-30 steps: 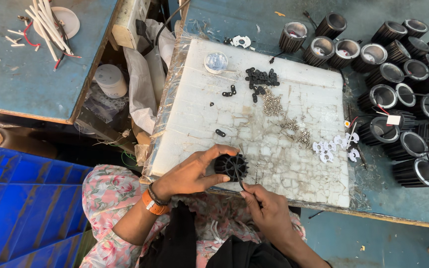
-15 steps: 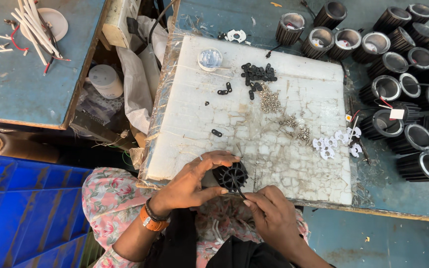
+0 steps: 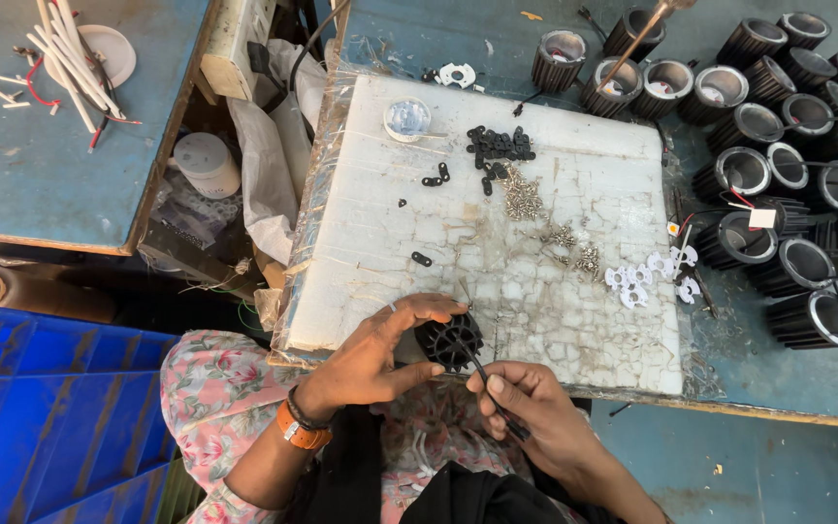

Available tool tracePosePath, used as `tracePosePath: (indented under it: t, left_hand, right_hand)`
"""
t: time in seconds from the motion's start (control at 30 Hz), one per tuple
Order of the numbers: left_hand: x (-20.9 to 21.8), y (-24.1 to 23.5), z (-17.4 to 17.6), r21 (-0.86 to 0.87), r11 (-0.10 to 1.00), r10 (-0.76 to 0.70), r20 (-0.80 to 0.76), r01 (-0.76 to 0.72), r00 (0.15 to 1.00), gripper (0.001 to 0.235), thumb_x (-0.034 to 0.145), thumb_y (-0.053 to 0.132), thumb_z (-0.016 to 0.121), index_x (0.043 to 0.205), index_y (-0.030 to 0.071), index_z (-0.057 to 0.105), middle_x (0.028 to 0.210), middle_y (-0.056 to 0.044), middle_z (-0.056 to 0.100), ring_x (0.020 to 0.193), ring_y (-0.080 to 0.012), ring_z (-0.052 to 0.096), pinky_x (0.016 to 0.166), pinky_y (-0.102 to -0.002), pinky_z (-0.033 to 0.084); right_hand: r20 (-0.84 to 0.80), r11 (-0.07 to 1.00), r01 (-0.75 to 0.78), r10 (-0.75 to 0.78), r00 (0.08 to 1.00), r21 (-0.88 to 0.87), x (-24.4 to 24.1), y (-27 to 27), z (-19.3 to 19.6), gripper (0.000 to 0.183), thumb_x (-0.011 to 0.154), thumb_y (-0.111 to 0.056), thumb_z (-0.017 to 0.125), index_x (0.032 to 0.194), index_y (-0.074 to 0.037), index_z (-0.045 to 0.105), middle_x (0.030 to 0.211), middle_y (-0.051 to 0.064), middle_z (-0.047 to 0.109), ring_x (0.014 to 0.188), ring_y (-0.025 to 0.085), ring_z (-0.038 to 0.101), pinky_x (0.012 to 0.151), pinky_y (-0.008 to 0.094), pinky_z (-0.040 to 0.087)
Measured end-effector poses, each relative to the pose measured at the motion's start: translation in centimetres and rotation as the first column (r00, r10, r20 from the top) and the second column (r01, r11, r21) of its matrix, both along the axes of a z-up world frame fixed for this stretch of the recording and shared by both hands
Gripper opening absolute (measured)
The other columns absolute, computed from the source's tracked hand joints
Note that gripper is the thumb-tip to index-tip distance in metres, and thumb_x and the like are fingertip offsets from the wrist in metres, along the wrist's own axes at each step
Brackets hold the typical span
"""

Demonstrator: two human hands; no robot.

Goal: The person assembles small electronic components by hand, using a green electric screwdriver to fasten screws into black cylindrical housings. They insert white plastic parts and wires, then secure them with screws, repeating the process for multiple units.

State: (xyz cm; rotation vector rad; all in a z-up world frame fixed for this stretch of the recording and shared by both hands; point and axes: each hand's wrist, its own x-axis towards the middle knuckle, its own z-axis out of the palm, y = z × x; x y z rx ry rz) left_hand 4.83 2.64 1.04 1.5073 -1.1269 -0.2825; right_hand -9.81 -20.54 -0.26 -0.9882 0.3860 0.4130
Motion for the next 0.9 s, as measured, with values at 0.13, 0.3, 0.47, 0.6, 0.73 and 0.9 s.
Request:
tracePosePath:
  t: [0.13, 0.3, 0.47, 0.6, 0.73, 0.9]
  left_hand:
    - [0.1, 0.0, -0.1, -0.066, 0.998, -0.005, -0.003, 0.005, 1.0, 0.072, 0.091, 0.005, 0.078, 0.148, 0.007, 0.035, 0.149, -0.011, 0.06, 0.141, -0.0314, 0.058, 0.118, -0.044, 0.049]
    - [0.0, -0.2, -0.3, -0.056, 0.998, 0.006, -0.028, -0.007, 1.0, 0.076, 0.089, 0.001, 0.078, 0.15, 0.017, 0.036, 0.146, -0.016, 0.06, 0.139, -0.0357, 0.06, 0.116, -0.046, 0.051]
    - [0.0, -0.1, -0.4, -0.028, 0.999, 0.03, 0.04, -0.028, 0.999, 0.094, 0.084, -0.002, 0.079, 0.155, 0.031, 0.028, 0.142, -0.017, 0.062, 0.134, -0.0378, 0.062, 0.112, -0.049, 0.053]
    - [0.0, -0.5, -0.5, -0.17, 0.985, 0.019, 0.143, 0.005, 0.99, 0.104, 0.094, 0.001, 0.077, 0.164, 0.027, 0.005, 0.15, -0.011, 0.06, 0.138, -0.0325, 0.061, 0.117, -0.045, 0.052]
    - [0.0, -0.2, -0.3, -0.092, 0.995, 0.058, 0.151, -0.044, 0.987, 0.098, 0.088, 0.002, 0.077, 0.159, 0.024, 0.014, 0.147, -0.012, 0.061, 0.134, -0.0341, 0.062, 0.117, -0.049, 0.048]
    - [0.1, 0.1, 0.2, -0.013, 0.998, 0.059, 0.01, -0.059, 0.998, 0.07, 0.088, 0.004, 0.079, 0.145, 0.017, 0.041, 0.146, -0.013, 0.062, 0.136, -0.035, 0.061, 0.114, -0.046, 0.049]
  right_hand:
    - [-0.078, 0.98, 0.012, 0.004, 0.997, 0.201, 0.6, 0.4, 0.6, 0.023, 0.101, -0.021, 0.064, 0.099, 0.001, 0.067, 0.069, 0.001, 0.059, 0.057, 0.009, 0.049, 0.053, 0.025, 0.043]
    - [-0.104, 0.917, -0.02, 0.067, 0.992, 0.399, 0.3, 1.5, 0.3, 0.015, 0.102, -0.017, 0.062, 0.097, -0.003, 0.062, 0.072, -0.001, 0.057, 0.06, 0.009, 0.048, 0.056, 0.023, 0.042]
    - [-0.121, 0.811, -0.042, 0.138, 0.983, 0.583, 0.2, 2.7, 0.0, 0.016, 0.102, -0.02, 0.059, 0.097, -0.005, 0.061, 0.074, -0.002, 0.056, 0.063, 0.009, 0.05, 0.057, 0.023, 0.043]
    - [-0.063, 0.776, -0.017, 0.074, 0.995, 0.631, 1.1, 2.5, 0.3, 0.015, 0.102, -0.019, 0.061, 0.1, -0.004, 0.06, 0.076, -0.001, 0.056, 0.064, 0.007, 0.05, 0.057, 0.021, 0.043]
    - [0.007, 0.751, -0.07, 0.087, 0.996, 0.656, 1.8, 3.3, -0.3, 0.014, 0.104, -0.018, 0.064, 0.103, -0.005, 0.06, 0.078, 0.0, 0.056, 0.066, 0.006, 0.05, 0.058, 0.02, 0.043]
    - [-0.048, 0.743, -0.048, 0.107, 0.993, 0.668, 0.1, 2.8, -2.2, 0.013, 0.101, -0.02, 0.063, 0.1, -0.008, 0.061, 0.077, -0.002, 0.055, 0.066, 0.007, 0.052, 0.057, 0.021, 0.042]
